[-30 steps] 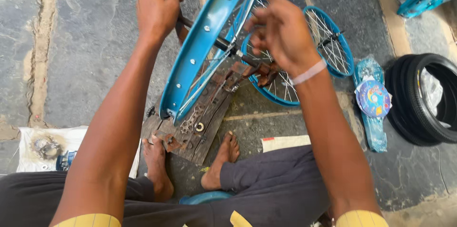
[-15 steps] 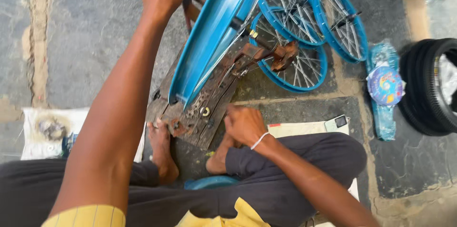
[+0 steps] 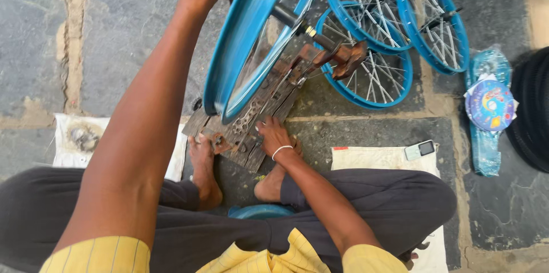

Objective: The person assembles a blue bicycle wheel by tightening the spokes with a spoke wrench. They then mount the wheel onto a wooden truing stand and continue to adjust the spokes to align the rim.

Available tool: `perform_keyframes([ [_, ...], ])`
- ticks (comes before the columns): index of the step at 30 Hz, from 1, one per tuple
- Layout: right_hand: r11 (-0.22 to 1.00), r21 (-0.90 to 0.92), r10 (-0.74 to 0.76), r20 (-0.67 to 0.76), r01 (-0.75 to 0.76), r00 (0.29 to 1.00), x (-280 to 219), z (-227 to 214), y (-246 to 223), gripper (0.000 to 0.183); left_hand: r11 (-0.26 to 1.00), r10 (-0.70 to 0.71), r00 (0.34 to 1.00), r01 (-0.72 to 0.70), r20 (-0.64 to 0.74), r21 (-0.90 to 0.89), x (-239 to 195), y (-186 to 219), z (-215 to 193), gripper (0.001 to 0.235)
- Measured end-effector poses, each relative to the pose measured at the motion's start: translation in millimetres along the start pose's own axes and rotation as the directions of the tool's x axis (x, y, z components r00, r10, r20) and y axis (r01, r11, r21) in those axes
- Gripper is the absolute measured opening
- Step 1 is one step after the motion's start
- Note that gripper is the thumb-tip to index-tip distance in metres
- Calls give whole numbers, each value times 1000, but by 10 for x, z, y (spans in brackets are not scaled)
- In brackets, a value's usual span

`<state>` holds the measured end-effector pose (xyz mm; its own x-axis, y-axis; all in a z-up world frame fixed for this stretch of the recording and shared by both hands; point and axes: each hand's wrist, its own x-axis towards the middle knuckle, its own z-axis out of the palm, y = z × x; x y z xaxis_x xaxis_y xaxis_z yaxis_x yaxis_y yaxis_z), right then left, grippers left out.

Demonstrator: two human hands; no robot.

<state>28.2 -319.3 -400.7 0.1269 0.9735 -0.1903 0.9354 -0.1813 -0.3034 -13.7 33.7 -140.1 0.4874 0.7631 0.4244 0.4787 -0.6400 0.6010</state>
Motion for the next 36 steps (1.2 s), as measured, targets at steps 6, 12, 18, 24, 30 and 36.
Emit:
perform_keyframes([
  [6,508,669,467,315,-542,826,94,-717,685,32,981,-5,996,22,88,-190,49,-40,-81,39],
  [12,811,393,496,-66,-434,866,166,-1697,387,70,760,-299,942,141,-149,-634,-599,445,-787,26],
  [18,761,389,608,-149,-519,780,416,-1829,11,85,647,-525,850,434,47,-627,-2103,898,-1095,9],
  [24,748,397,636,-197,-532,747,546,-1698,104,91,932,-277,959,282,54,-228,-2774,1165,-787,56],
  [30,758,382,627,-202,-528,753,640,-1553,192,88,778,-598,783,619,173,-109,-2724,1492,-874,48],
  [36,791,340,594,-223,-509,773,611,-1600,145,86,887,-384,923,367,-5,-279,-2799,1344,-756,37],
])
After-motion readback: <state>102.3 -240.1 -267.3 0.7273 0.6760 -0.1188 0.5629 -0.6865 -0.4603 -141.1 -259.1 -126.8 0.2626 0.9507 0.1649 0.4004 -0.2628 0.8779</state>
